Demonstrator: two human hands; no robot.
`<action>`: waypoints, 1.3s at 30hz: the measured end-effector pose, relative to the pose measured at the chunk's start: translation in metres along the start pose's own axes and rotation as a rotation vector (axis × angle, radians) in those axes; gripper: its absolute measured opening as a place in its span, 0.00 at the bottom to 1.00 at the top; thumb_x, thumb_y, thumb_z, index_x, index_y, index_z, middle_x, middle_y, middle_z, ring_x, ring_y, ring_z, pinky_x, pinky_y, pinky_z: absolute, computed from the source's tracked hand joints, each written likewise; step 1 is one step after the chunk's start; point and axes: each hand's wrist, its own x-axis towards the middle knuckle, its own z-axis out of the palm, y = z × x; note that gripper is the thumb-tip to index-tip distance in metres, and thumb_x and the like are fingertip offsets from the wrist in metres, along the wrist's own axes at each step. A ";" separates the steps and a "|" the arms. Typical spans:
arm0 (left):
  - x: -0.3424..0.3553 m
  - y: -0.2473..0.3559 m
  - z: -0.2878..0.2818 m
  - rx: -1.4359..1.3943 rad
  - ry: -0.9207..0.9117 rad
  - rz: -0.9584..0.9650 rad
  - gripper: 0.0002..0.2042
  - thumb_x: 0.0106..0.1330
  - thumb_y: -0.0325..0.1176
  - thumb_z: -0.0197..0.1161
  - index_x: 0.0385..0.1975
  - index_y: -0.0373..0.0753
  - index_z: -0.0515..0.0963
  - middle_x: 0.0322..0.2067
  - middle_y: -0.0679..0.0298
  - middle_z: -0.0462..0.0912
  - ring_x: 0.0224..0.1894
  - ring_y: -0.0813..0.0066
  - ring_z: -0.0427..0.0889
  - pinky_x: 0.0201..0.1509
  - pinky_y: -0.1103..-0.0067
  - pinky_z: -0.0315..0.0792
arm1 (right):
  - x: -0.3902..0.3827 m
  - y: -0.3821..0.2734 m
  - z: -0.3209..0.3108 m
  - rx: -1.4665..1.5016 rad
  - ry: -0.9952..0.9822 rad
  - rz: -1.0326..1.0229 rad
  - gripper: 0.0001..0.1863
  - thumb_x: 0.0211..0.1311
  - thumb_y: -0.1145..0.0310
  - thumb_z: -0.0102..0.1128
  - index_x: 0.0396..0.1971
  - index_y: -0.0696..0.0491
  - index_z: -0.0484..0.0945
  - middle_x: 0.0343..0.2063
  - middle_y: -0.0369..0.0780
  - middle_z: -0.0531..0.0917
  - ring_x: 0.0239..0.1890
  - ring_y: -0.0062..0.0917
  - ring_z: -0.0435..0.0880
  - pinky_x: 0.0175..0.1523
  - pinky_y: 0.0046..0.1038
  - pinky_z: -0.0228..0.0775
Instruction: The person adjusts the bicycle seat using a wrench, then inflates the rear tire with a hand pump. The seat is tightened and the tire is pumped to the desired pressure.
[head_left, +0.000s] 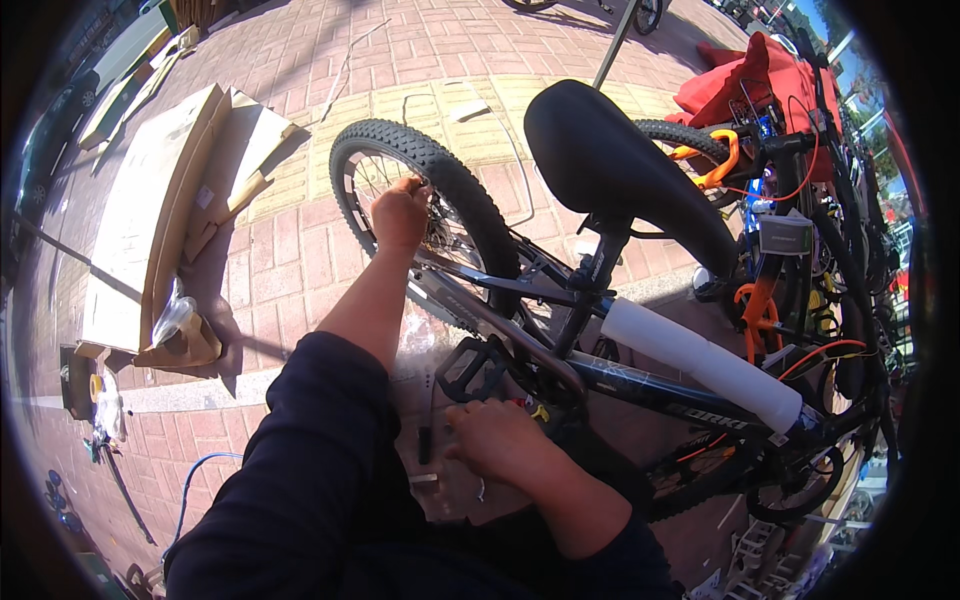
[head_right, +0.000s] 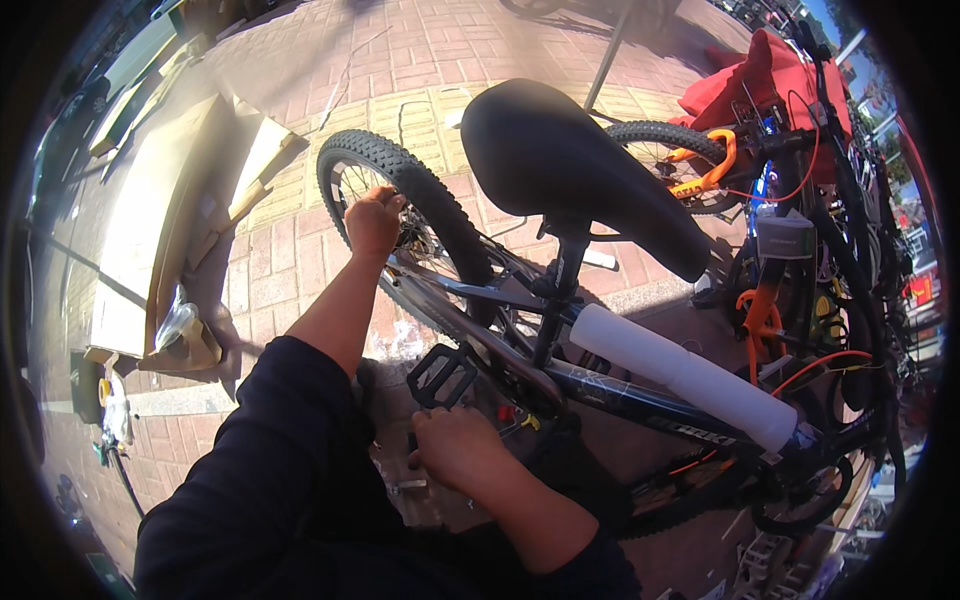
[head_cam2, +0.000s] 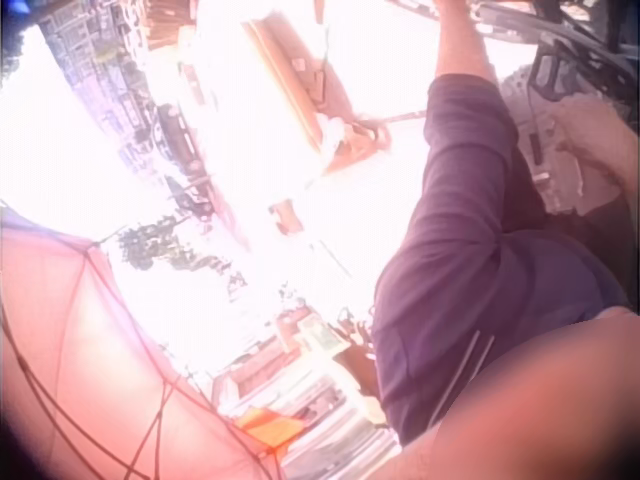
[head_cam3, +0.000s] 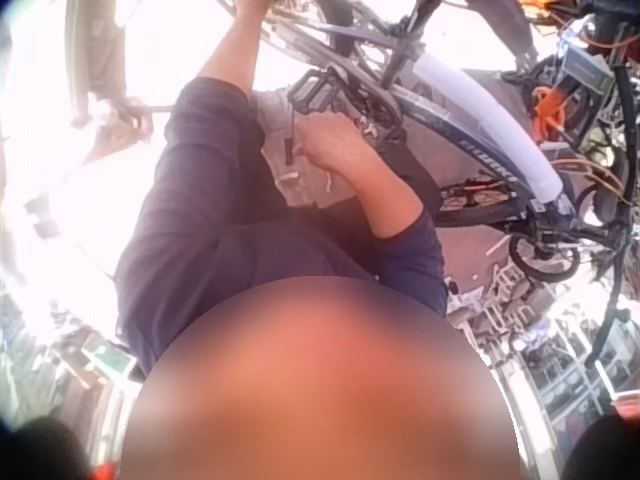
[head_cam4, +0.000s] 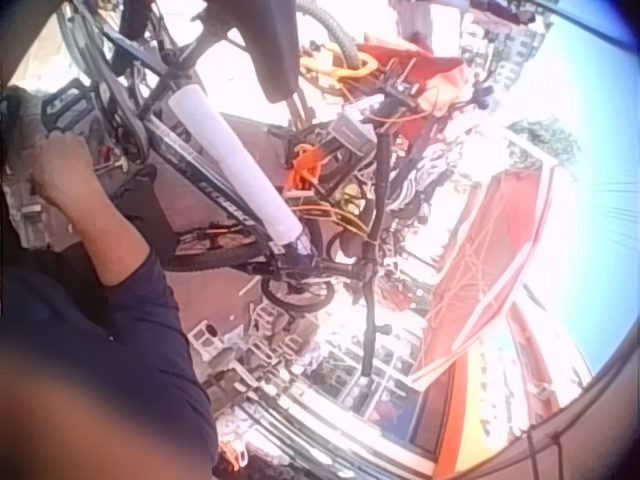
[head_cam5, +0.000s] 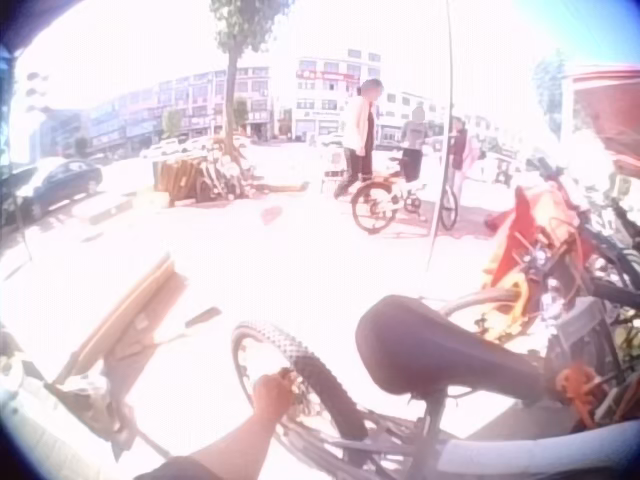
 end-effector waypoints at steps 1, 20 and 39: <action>0.000 0.001 0.000 -0.012 -0.002 -0.018 0.12 0.62 0.40 0.65 0.41 0.41 0.84 0.31 0.50 0.85 0.36 0.53 0.85 0.43 0.66 0.77 | 0.000 0.000 0.000 -0.001 -0.002 0.002 0.23 0.61 0.54 0.63 0.49 0.55 0.75 0.45 0.45 0.82 0.48 0.42 0.82 0.52 0.41 0.74; 0.000 -0.002 0.004 0.038 -0.026 0.001 0.13 0.64 0.42 0.62 0.42 0.42 0.83 0.34 0.51 0.85 0.39 0.51 0.85 0.45 0.65 0.77 | -0.003 -0.002 -0.004 0.016 0.002 -0.004 0.24 0.61 0.55 0.63 0.51 0.55 0.75 0.45 0.47 0.82 0.50 0.42 0.82 0.53 0.40 0.73; -0.004 -0.001 0.003 -0.025 0.014 0.014 0.14 0.66 0.40 0.60 0.43 0.40 0.83 0.31 0.47 0.84 0.37 0.51 0.85 0.44 0.64 0.77 | 0.002 -0.002 -0.003 0.007 -0.027 0.005 0.22 0.61 0.55 0.63 0.49 0.55 0.75 0.45 0.47 0.82 0.49 0.43 0.82 0.53 0.41 0.73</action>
